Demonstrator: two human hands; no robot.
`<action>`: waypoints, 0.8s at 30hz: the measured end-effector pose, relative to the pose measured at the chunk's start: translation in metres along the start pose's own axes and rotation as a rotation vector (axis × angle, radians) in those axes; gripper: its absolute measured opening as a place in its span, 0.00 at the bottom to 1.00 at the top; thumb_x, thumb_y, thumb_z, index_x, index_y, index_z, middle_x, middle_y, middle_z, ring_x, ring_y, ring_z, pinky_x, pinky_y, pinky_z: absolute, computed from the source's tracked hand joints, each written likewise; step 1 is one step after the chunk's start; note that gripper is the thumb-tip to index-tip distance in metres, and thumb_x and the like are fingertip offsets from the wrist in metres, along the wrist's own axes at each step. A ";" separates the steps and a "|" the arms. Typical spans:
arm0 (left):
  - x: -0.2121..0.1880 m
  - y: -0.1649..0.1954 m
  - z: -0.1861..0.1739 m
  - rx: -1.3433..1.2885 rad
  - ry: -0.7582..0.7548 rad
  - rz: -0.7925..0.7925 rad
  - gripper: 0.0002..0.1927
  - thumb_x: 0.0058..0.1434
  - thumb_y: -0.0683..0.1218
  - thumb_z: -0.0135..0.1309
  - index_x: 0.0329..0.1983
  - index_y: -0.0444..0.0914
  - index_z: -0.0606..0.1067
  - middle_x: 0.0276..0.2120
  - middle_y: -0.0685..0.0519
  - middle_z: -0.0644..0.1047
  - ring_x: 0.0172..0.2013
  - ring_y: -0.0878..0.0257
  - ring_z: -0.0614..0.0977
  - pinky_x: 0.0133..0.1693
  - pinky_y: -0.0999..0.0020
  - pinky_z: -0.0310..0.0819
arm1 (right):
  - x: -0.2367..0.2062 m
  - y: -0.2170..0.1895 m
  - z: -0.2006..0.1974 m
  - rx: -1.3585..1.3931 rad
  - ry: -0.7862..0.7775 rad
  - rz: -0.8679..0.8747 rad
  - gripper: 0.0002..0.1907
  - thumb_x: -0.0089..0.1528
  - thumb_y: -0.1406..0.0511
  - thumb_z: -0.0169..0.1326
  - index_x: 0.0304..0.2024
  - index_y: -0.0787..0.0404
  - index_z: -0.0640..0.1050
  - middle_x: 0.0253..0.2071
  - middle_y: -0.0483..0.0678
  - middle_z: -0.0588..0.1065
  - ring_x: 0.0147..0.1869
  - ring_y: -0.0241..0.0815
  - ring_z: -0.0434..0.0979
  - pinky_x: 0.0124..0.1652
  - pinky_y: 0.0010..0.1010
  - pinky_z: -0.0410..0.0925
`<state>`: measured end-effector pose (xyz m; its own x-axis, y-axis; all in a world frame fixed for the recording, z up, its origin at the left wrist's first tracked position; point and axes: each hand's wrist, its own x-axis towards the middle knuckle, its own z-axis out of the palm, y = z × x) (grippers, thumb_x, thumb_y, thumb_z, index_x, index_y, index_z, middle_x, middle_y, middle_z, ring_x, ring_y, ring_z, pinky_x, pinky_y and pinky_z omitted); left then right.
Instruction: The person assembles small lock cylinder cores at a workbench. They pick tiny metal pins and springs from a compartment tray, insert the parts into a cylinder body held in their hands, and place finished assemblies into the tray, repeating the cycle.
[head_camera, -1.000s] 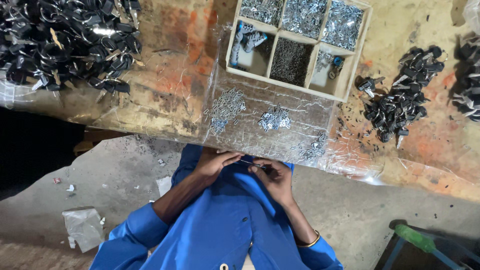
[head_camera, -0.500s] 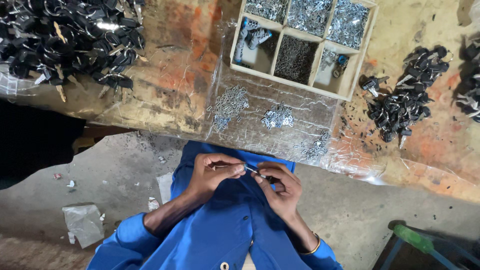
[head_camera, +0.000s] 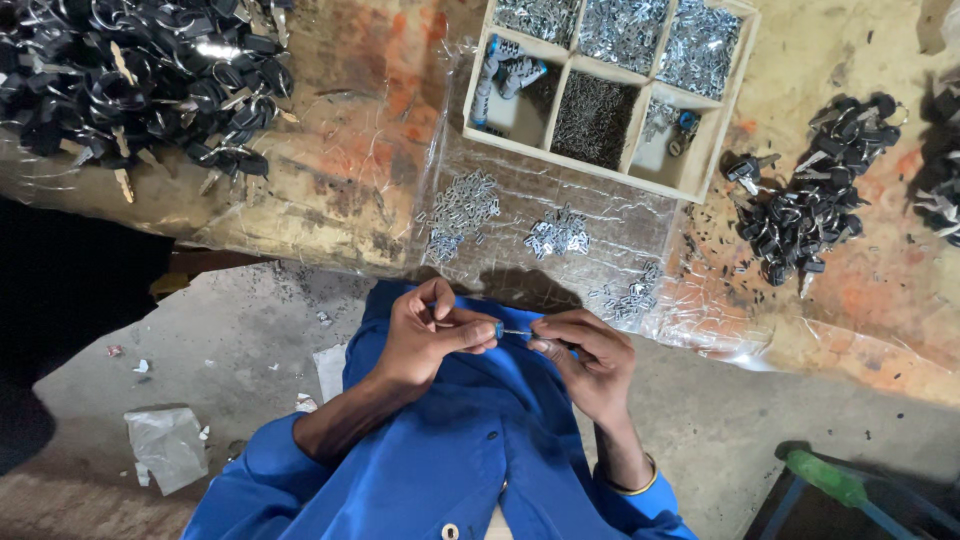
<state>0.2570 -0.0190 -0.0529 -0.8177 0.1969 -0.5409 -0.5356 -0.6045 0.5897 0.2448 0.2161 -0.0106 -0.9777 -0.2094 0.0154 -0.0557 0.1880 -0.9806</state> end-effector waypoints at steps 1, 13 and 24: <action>-0.001 0.001 0.002 0.011 -0.002 0.005 0.22 0.56 0.32 0.63 0.28 0.42 0.60 0.35 0.36 0.84 0.33 0.54 0.88 0.34 0.63 0.85 | 0.004 -0.004 -0.001 -0.036 -0.027 -0.026 0.12 0.55 0.78 0.65 0.41 0.66 0.82 0.42 0.53 0.81 0.46 0.43 0.84 0.45 0.28 0.78; -0.007 0.012 0.019 0.168 -0.035 0.121 0.25 0.58 0.33 0.64 0.24 0.40 0.58 0.38 0.34 0.84 0.34 0.59 0.87 0.35 0.66 0.85 | 0.030 -0.043 -0.015 -0.410 -0.269 -0.404 0.17 0.51 0.77 0.63 0.44 0.65 0.83 0.45 0.52 0.81 0.47 0.48 0.85 0.38 0.29 0.74; -0.005 0.013 0.026 0.297 -0.141 0.133 0.24 0.55 0.33 0.67 0.25 0.39 0.60 0.32 0.38 0.81 0.33 0.62 0.87 0.31 0.68 0.83 | 0.052 -0.034 -0.024 -0.109 -0.379 -0.388 0.09 0.60 0.72 0.64 0.43 0.61 0.83 0.44 0.47 0.83 0.49 0.44 0.85 0.51 0.38 0.77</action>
<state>0.2487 -0.0077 -0.0273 -0.8945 0.2485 -0.3717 -0.4433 -0.3849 0.8095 0.1908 0.2220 0.0285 -0.7410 -0.6103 0.2800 -0.4374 0.1223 -0.8909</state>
